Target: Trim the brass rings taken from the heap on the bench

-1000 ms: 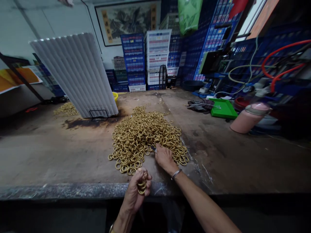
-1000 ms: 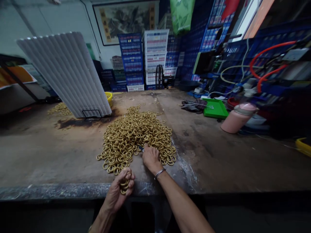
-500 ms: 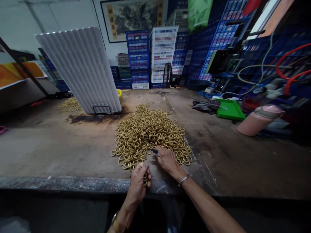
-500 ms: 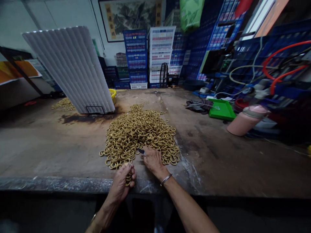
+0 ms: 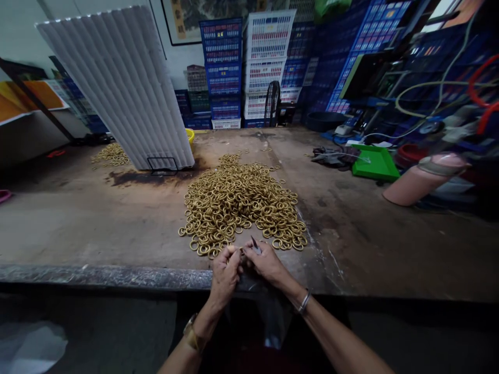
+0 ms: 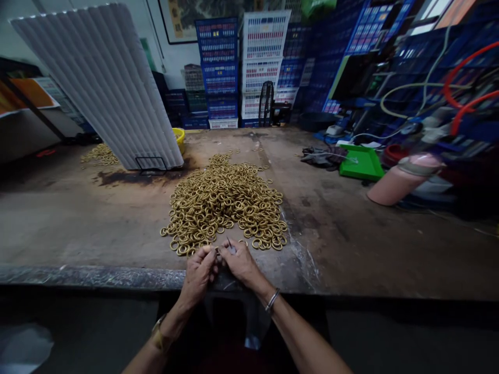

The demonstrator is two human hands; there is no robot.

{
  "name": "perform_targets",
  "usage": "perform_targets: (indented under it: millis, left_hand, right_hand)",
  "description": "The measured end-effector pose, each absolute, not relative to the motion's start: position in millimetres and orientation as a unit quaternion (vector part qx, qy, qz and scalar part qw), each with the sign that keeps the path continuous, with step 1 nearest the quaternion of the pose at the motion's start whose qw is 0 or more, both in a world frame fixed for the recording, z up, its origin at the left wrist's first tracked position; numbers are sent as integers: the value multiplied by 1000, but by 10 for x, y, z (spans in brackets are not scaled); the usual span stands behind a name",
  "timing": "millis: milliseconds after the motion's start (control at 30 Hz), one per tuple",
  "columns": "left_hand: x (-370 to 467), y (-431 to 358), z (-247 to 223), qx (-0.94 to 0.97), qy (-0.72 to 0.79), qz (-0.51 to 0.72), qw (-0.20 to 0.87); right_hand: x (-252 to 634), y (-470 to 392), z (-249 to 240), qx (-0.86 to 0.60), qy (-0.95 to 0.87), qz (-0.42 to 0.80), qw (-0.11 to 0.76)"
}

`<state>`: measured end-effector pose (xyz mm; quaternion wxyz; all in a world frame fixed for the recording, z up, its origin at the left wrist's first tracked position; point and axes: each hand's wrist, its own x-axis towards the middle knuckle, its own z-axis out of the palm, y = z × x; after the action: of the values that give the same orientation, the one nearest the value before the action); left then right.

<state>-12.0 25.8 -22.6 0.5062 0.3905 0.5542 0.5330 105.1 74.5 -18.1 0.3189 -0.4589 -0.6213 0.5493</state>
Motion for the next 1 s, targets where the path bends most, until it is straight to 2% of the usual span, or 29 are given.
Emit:
perform_targets:
  millis: [67, 167, 300, 467, 700, 867, 1000]
  left_hand:
    - [-106, 251, -189, 396, 547, 533, 510]
    - [-96, 241, -140, 402, 538, 528, 520]
    - [-101, 223, -119, 393, 537, 500, 555]
    - [-125, 217, -142, 374, 526, 500, 578]
    - [-130, 181, -163, 329, 480, 522, 623]
    - [-117, 177, -133, 311, 471, 538, 626]
    - [-122, 199, -124, 326, 489, 539, 604]
  right_hand:
    - [1048, 729, -226, -456, -549, 623, 320]
    - [1055, 716, -236, -445, -498, 660, 344]
    - [1065, 732, -166, -471, -508, 629, 351]
    - [1059, 731, -93, -484, -609, 515, 360]
    - [1055, 732, -165, -460, -599, 547, 361]
    - [1122, 713, -208, -500, -691, 392, 344]
    - [1177, 634, -201, -451, -801, 278, 278]
